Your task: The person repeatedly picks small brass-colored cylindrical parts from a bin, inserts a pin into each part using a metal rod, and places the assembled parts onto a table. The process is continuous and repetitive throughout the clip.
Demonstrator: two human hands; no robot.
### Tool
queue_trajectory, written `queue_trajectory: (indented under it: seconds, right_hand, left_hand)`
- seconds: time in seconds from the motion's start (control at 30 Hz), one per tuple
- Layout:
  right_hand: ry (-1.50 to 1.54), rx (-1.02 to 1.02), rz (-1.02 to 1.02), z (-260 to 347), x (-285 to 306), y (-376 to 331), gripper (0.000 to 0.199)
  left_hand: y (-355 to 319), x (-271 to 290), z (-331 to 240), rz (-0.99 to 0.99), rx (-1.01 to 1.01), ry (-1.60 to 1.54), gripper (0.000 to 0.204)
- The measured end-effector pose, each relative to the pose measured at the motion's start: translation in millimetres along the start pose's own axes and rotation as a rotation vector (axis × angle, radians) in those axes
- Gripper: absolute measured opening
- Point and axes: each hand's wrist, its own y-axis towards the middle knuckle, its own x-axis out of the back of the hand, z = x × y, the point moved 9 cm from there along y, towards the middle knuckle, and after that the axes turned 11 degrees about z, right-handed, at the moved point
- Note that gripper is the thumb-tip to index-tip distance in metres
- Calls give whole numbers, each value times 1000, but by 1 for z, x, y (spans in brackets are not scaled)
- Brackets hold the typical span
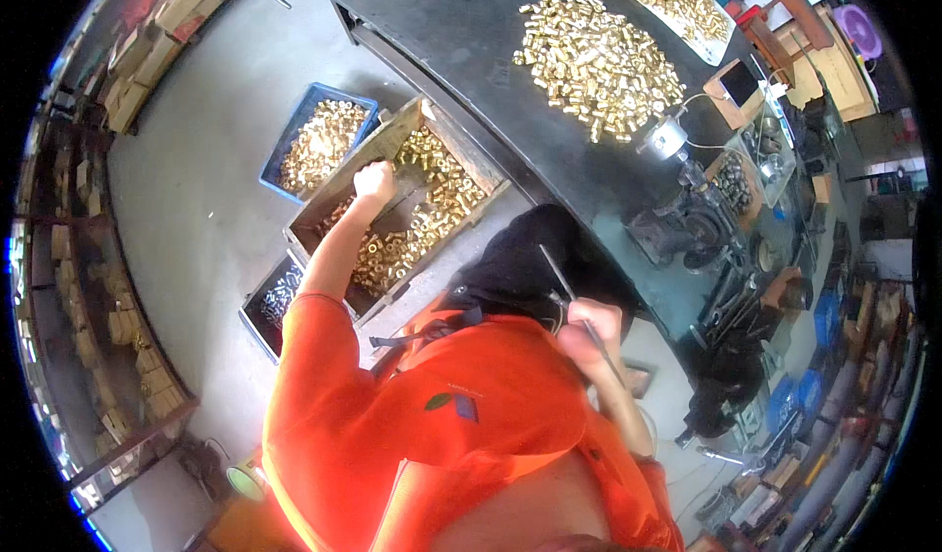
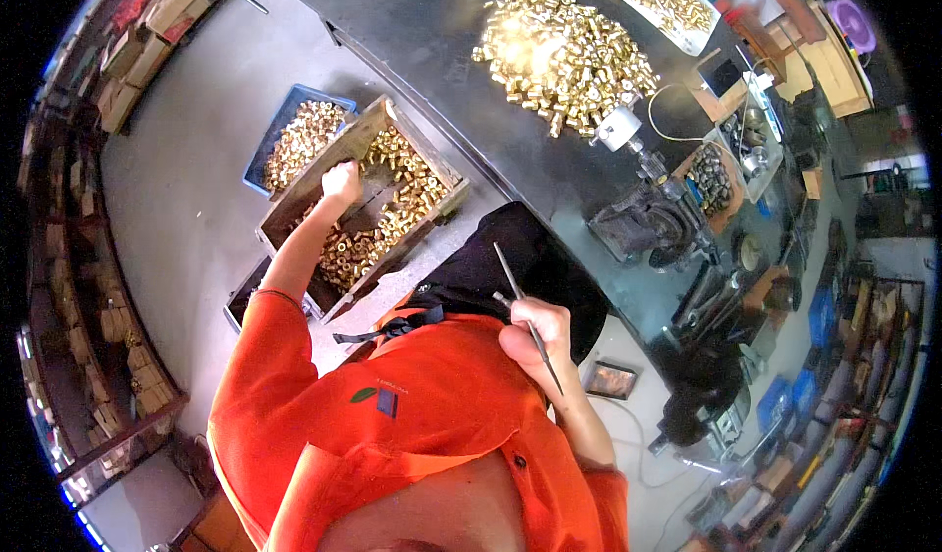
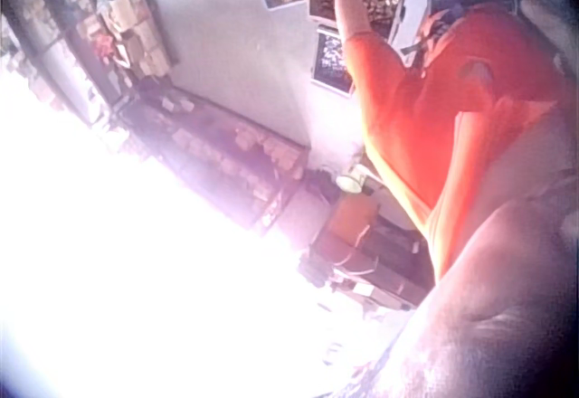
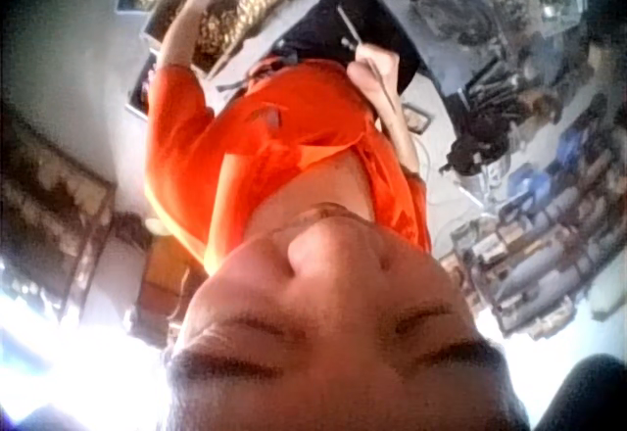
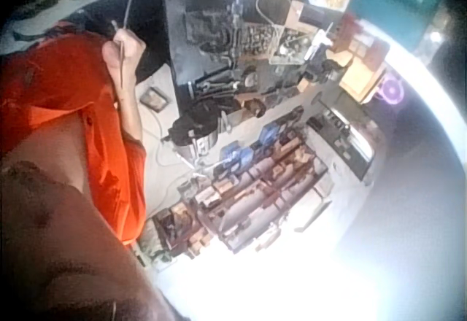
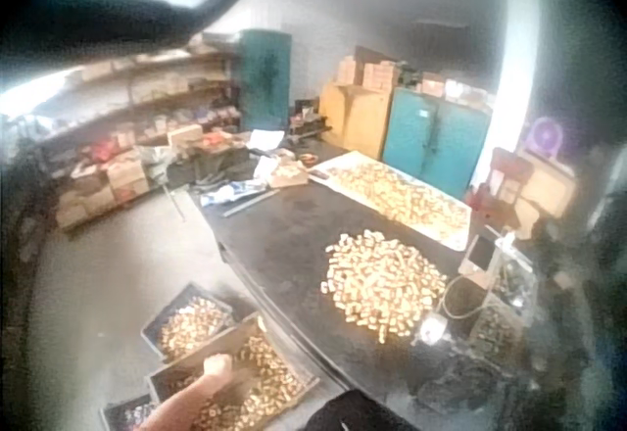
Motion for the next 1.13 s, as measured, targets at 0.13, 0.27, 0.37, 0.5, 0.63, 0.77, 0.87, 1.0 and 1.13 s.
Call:
queue_trajectory:
  seconds: [0.13, 0.27, 0.37, 0.5, 0.63, 0.77, 0.87, 1.0, 1.13]
  right_hand:
    - [4, -5, -10, -2, -1, -2, 21]
    - [17, 5, 9, 1, -1, 0, 23]
    - [37, 23, 13, 5, -1, 1, 25]
    - [31, 44, 1, 3, 1, -3, 30]
    - [28, 69, 5, 2, 4, -6, 34]
    - [8, 45, -9, 0, 4, -5, 37]
    - [33, 82, 28, 13, 4, 0, 36]
    - [25, 103, 3, 23, 10, 2, 30]
    - [6, 121, -43, 25, 19, -2, 29]
  left_hand:
    - [0, -7, -6, 65, -64, 104, 15]
    - [-2, -11, -10, 40, -173, 161, 17]
    - [1, -13, -13, 74, -214, 186, 20]
    - [-4, -5, -12, 50, -182, 149, 21]
    - [-24, 16, -17, -5, -171, -78, 23]
    - [-79, 49, -71, 321, -428, -1255, 27]
    - [-145, 74, -137, 658, -491, -1646, 28]
    - [-216, 88, -215, 1006, -611, -1856, 31]
    - [-242, 83, -244, 1147, -592, -1906, 33]
